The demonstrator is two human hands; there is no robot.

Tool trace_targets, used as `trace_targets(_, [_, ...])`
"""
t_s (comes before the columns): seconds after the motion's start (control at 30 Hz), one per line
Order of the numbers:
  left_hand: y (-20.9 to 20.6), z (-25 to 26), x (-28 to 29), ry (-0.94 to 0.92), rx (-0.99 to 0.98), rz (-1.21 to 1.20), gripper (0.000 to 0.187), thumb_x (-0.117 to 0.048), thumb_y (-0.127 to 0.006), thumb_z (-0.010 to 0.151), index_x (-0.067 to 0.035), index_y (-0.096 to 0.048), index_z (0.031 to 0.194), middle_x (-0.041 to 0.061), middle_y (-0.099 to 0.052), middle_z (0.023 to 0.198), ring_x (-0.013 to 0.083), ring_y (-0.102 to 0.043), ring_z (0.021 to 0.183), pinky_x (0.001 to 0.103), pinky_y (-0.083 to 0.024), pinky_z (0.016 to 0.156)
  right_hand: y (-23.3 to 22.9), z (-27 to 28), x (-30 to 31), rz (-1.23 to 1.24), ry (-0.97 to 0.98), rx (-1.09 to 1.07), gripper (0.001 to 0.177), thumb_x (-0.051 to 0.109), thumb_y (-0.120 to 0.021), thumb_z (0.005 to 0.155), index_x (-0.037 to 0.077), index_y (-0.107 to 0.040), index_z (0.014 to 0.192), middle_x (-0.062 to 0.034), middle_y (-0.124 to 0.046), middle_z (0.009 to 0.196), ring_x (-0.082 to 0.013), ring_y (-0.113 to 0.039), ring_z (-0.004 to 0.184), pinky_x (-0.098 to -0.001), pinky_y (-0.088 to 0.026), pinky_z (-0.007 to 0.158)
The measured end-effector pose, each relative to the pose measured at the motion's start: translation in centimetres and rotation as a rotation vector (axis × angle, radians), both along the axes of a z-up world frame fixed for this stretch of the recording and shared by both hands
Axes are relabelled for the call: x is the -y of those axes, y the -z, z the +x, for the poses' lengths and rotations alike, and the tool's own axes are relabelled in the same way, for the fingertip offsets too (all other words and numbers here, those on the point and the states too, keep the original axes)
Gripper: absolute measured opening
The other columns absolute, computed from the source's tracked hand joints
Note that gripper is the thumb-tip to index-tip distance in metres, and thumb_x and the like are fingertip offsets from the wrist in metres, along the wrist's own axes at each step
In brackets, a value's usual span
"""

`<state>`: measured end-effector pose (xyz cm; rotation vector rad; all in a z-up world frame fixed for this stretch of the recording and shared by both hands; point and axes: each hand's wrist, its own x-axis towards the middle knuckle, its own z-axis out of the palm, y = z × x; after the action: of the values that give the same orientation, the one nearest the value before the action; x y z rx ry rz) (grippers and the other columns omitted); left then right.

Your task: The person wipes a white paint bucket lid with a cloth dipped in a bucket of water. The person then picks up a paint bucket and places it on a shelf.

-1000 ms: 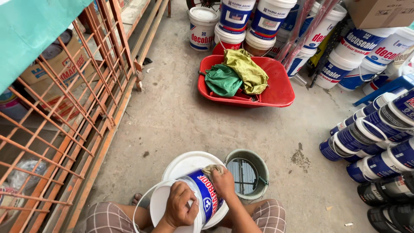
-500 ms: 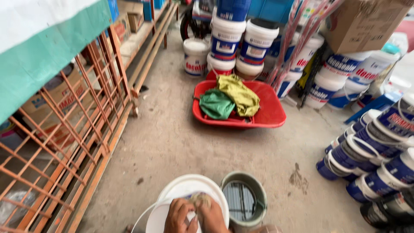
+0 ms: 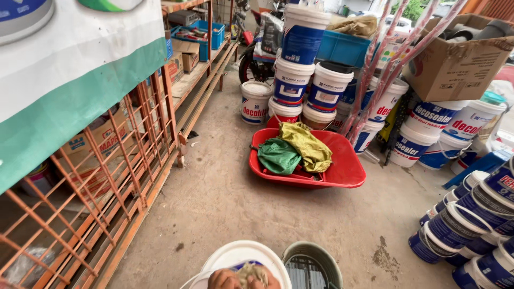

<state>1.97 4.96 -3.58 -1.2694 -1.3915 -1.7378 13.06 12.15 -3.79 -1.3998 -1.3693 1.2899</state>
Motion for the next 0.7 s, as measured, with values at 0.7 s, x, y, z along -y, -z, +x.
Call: trace_targets(0.7, [-2.8, -1.0, 3.9, 0.552, 0.014, -0.306, 0.015, -0.019, -0.053, 0.071, -0.011, -0.048, 0.058, 0.004, -0.046, 0.061, 0.0203, -0.045, 0.059, 0.031, -0.040, 0.057, 0.3, -0.6, 5.3, 0.013, -0.044, -0.140, 0.021, 0.013, -0.060, 0.068, 0.003, -0.071, 0.083, -0.0060, -0.070, 0.073, -0.0133, -0.059, 0.070, -0.0250, -0.049, 0.067])
